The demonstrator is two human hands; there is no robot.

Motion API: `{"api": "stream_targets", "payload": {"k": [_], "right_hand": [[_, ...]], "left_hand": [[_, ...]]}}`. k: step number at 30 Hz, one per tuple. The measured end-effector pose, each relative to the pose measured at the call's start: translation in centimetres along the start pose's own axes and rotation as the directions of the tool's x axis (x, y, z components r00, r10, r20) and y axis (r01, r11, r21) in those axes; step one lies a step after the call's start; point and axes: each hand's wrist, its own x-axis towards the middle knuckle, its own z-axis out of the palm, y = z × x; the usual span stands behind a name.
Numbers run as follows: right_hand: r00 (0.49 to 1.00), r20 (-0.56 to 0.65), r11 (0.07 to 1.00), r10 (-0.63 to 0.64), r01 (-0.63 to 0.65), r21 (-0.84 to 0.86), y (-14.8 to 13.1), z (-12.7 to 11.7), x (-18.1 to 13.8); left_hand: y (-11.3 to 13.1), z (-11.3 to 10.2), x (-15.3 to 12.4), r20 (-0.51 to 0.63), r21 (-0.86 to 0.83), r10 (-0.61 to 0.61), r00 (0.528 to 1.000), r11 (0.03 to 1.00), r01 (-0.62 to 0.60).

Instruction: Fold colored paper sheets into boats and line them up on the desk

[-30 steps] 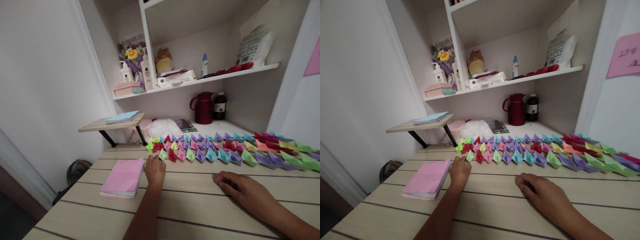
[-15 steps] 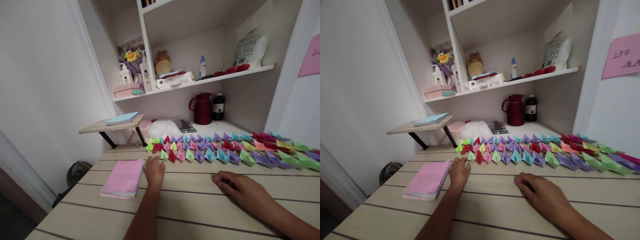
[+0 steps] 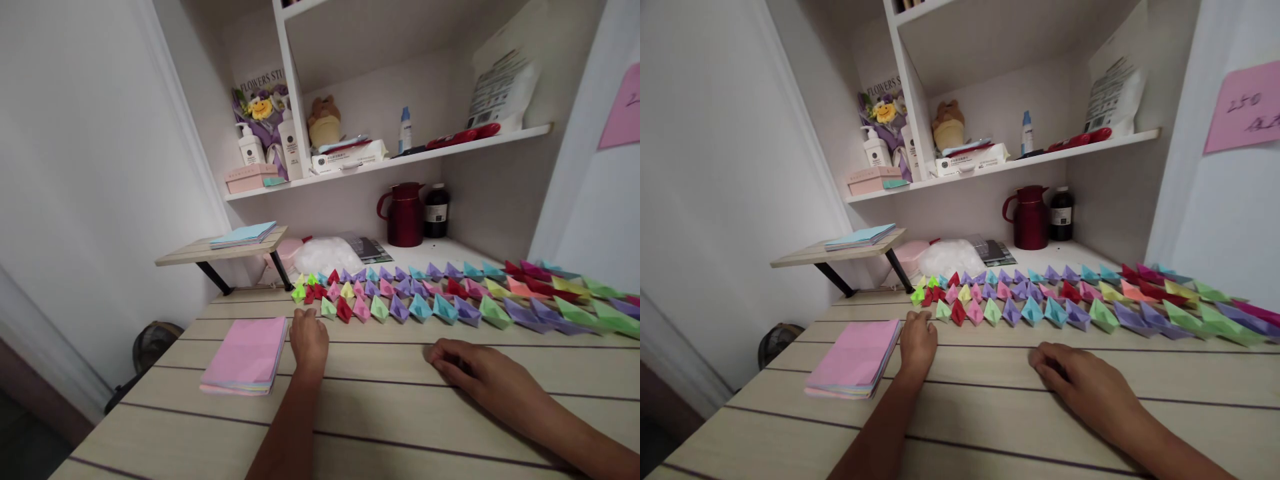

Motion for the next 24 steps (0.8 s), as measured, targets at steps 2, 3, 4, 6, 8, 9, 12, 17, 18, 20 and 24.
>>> {"api": "stream_targets", "payload": {"k": [2, 3, 4, 6, 8, 9, 12, 17, 18, 20, 24], "right_hand": [[1.000, -0.002, 1.000, -0.008, 0.008, 0.010, 0.04, 0.00, 0.00], [1.000, -0.003, 1.000, -0.011, 0.011, 0.015, 0.05, 0.01, 0.00], [1.000, -0.006, 1.000, -0.013, 0.013, 0.021, 0.06, 0.03, -0.02], [1.000, -0.014, 1.000, -0.012, 0.013, 0.028, 0.05, 0.06, -0.06], [1.000, -0.022, 1.000, -0.012, 0.013, 0.028, 0.01, 0.07, -0.09], [1.000, -0.023, 1.000, -0.014, 0.015, 0.027, -0.01, 0.06, -0.10], [1.000, -0.020, 1.000, -0.014, 0.014, 0.013, -0.07, 0.01, -0.11], [1.000, -0.017, 1.000, -0.002, 0.002, 0.000, -0.11, -0.03, -0.11], [1.000, -0.014, 1.000, 0.003, -0.003, -0.004, -0.12, -0.03, -0.12], [1.000, -0.013, 1.000, 0.009, -0.009, -0.008, -0.14, -0.01, -0.14], [1.000, -0.015, 1.000, -0.002, 0.002, 0.000, -0.19, -0.04, -0.18]], "left_hand": [[-0.07, 0.06, 0.07, -0.009, -0.009, 0.005, 1.000, 1.000, -0.005], [-0.09, 0.04, 0.08, -0.024, -0.017, 0.007, 1.000, 1.000, -0.007], [-0.09, 0.00, 0.06, -0.041, -0.027, 0.012, 0.999, 1.000, -0.013], [-0.03, -0.15, -0.02, -0.070, -0.052, 0.044, 0.997, 0.998, -0.047], [0.10, -0.32, -0.13, -0.080, -0.079, 0.109, 0.991, 0.990, -0.115], [0.19, -0.40, -0.19, -0.081, -0.091, 0.147, 0.986, 0.984, -0.154], [0.47, -0.50, -0.33, -0.080, -0.114, 0.237, 0.968, 0.963, -0.245], [0.64, -0.33, -0.40, -0.063, -0.124, 0.346, 0.936, 0.928, -0.351], [0.63, -0.28, -0.39, -0.052, -0.119, 0.356, 0.933, 0.926, -0.359], [0.61, -0.20, -0.37, -0.025, -0.102, 0.356, 0.934, 0.929, -0.356], [0.66, -0.25, -0.37, -0.017, -0.096, 0.301, 0.953, 0.949, -0.301]]}}
